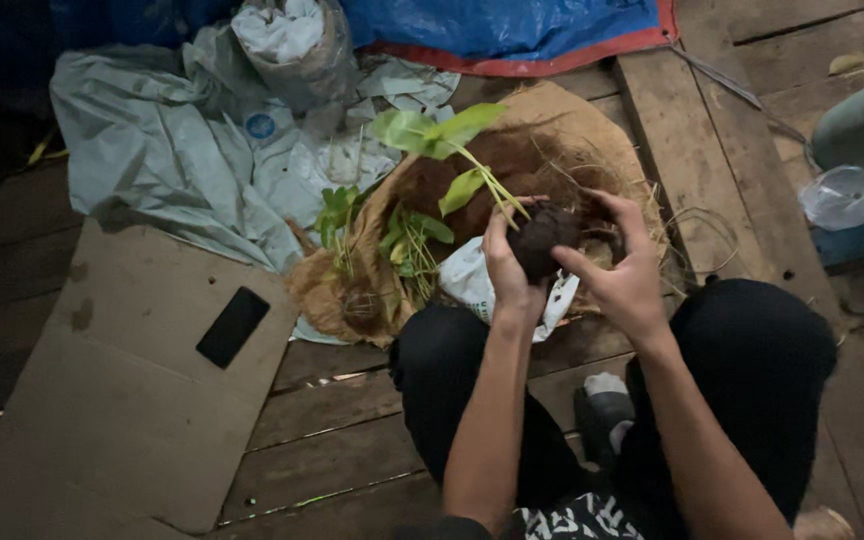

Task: The person sits on a wooden floor and packs soil around the root ball of a small plant held in their hands. They repeatedly add soil and press it firmly to secure the plant.

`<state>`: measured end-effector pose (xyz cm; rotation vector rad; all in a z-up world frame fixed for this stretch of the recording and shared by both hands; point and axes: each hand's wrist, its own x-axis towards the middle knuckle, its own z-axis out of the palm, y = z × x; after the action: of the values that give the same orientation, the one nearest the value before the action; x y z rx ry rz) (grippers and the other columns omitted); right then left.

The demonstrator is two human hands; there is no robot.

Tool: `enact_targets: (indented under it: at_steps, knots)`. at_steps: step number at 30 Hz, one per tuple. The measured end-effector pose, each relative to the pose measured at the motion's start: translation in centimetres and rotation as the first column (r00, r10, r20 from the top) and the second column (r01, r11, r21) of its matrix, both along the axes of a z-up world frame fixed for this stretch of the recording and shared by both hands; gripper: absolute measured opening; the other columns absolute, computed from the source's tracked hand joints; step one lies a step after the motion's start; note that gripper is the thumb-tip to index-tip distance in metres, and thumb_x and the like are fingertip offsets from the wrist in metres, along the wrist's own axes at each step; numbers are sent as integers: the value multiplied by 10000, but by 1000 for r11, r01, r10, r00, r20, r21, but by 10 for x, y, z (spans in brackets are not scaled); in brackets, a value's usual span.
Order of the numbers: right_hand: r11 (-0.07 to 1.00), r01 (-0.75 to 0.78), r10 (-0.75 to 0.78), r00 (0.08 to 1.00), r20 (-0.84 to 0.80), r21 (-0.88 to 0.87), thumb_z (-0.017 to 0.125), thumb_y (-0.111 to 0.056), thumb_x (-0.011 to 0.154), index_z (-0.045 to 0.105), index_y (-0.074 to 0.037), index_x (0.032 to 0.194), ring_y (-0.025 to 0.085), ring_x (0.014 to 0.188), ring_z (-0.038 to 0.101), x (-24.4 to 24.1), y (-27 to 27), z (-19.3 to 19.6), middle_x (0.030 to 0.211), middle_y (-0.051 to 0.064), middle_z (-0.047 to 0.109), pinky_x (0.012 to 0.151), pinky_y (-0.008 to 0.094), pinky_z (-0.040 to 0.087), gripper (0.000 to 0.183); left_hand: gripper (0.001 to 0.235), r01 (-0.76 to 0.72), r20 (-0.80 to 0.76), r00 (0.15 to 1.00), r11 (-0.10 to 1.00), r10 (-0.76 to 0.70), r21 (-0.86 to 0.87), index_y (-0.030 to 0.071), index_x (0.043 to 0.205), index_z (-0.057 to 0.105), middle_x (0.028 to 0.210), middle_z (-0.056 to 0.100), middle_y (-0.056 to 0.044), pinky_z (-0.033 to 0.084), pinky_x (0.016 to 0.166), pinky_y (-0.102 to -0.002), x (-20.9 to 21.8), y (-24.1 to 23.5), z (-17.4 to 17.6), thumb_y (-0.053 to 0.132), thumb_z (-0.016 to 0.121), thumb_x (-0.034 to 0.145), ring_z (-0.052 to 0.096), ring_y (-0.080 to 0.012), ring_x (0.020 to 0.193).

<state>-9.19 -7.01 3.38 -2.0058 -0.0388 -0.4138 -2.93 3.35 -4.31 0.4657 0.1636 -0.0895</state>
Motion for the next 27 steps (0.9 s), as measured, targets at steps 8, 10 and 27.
enact_targets:
  at_steps: [8, 10, 27]
  knots:
    - [810, -477, 408, 876, -257, -340, 809, -298, 823, 517, -62, 1480, 302, 1267, 592, 32, -15, 68, 1402, 152, 565, 1038, 409, 502, 757, 268, -29, 117, 993, 999, 32, -26, -10, 1054, 636, 1151, 672, -157, 562, 969, -394, 0, 12, -12, 203, 474, 1058, 662, -259, 1069]
    - [734, -579, 487, 813, -318, -355, 786, -318, 839, 489, -81, 1504, 312, 1263, 596, 39, -19, 75, 1410, 142, 563, 1030, 419, 501, 765, 259, -59, 124, 990, 998, 62, -27, -16, 1051, 632, 1152, 665, -148, 552, 988, -390, -2, 13, -16, 196, 484, 1069, 657, -253, 1083]
    - [830, -553, 534, 825, -185, -70, 684, -404, 929, 288, -53, 1628, 331, 1432, 479, 44, -88, 20, 1567, 215, 476, 1151, 411, 366, 877, 244, 141, 85, 980, 934, -178, 328, 49, 989, 691, 946, 677, -48, 541, 774, -304, 11, -18, 45, 198, 499, 1017, 643, -158, 864]
